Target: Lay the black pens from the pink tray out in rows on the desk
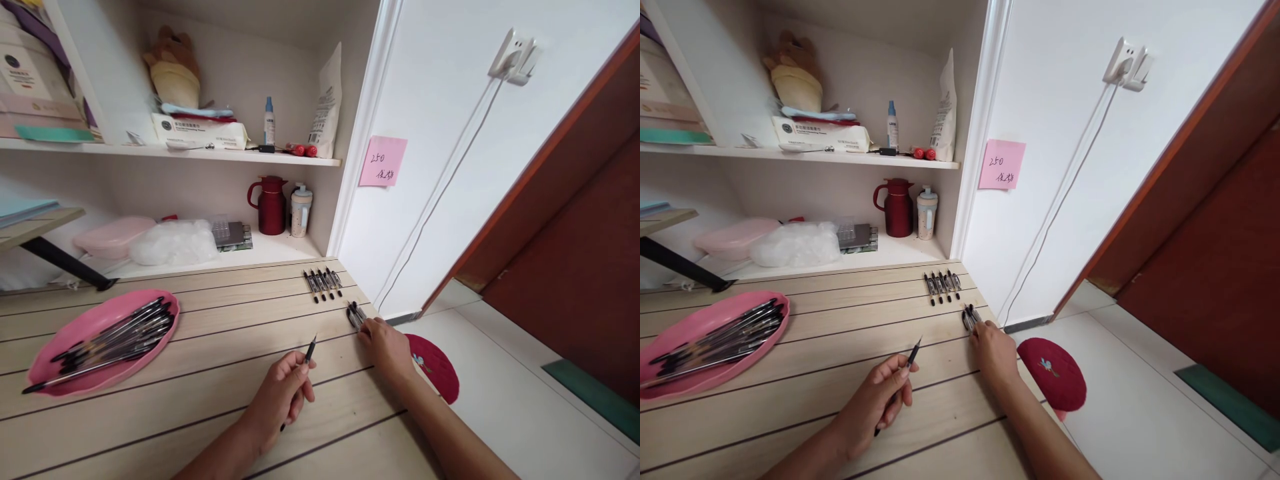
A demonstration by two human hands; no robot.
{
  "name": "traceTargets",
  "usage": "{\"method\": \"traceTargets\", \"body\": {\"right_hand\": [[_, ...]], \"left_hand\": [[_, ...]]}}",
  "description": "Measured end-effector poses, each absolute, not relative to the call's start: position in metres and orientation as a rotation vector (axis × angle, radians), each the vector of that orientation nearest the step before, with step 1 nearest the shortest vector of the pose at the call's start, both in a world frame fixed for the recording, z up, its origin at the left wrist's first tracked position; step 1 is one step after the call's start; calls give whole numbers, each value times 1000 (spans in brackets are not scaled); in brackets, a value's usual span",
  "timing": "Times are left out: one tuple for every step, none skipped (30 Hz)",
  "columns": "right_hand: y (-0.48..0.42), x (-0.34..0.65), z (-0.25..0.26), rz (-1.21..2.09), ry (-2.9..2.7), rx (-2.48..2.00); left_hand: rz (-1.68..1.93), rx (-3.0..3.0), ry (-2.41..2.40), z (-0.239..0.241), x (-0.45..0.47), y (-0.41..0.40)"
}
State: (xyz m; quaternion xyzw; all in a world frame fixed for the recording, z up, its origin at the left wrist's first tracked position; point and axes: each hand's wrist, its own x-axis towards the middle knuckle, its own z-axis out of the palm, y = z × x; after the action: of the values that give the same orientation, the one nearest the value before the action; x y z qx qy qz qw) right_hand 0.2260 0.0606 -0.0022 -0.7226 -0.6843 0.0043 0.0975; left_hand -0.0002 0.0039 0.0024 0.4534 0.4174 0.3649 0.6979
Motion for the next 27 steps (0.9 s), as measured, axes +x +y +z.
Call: {"method": "traceTargets", "body": {"right_hand": [[61,226,-3,4,-2025,-2140],[62,225,-3,-5,-2022,-2146],[62,225,-4,-12,-2018,-2154],[63,225,-4,-18,-2012,-2165],[63,225,-4,-20,-2005,-2175],[63,225,-4,-20,-1999,-2181],[63,226,-4,-18,-1994,-2182],[62,226,-4,-15,-1988,-2181],[62,227,-3,-14,-1983,-2177],[61,227,-3,-13,-1979,-2173],[60,228,-3,-14,-1975,-2169],[59,228,-2,-17,-1972,-2164],[58,228,-2,-18,-1971,-2160],[57,228,-2,-18,-1971,-2156],[56,228,-1,-18,-1971,-2154],[55,228,-1,-18,-1970,-2153],[54,228,0,-18,-1967,-2153],[53,228,0,-18,-1964,-2155],[53,228,1,-15,-1962,-2159],[52,229,1,-10,-1959,-2166],[51,230,2,-4,-1955,-2177],[51,232,2,1,-1949,-2192],[50,234,2,4,-1942,-2208],[50,237,3,6,-1933,-2225],[49,240,3,4,-1923,-2245],[48,243,4,0,-1912,-2267],[48,245,4,-3,-1903,-2289]], "left_hand": [[814,1012,930,2,0,4],[813,1012,928,2,0,4],[811,1010,927,2,0,4],[807,1008,925,2,0,4],[805,1005,925,2,0,4],[803,1002,925,3,0,4],[801,999,925,3,0,4],[801,997,928,3,0,4],[802,996,932,3,0,4],[803,996,935,4,0,4],[804,997,936,4,0,4],[807,999,936,4,0,4],[809,1001,936,4,0,4],[809,1002,936,4,0,4],[808,1003,934,4,0,3],[808,1003,934,4,0,3],[806,1005,933,3,0,3],[806,1008,933,3,0,3],[806,1012,931,3,0,3],[807,1016,929,3,0,3],[809,1017,927,3,0,4],[811,1017,925,3,0,4],[812,1016,923,3,0,4],[811,1014,923,3,0,4],[810,1013,925,3,0,4],[808,1012,929,3,0,4],[807,1012,934,3,0,4]]}}
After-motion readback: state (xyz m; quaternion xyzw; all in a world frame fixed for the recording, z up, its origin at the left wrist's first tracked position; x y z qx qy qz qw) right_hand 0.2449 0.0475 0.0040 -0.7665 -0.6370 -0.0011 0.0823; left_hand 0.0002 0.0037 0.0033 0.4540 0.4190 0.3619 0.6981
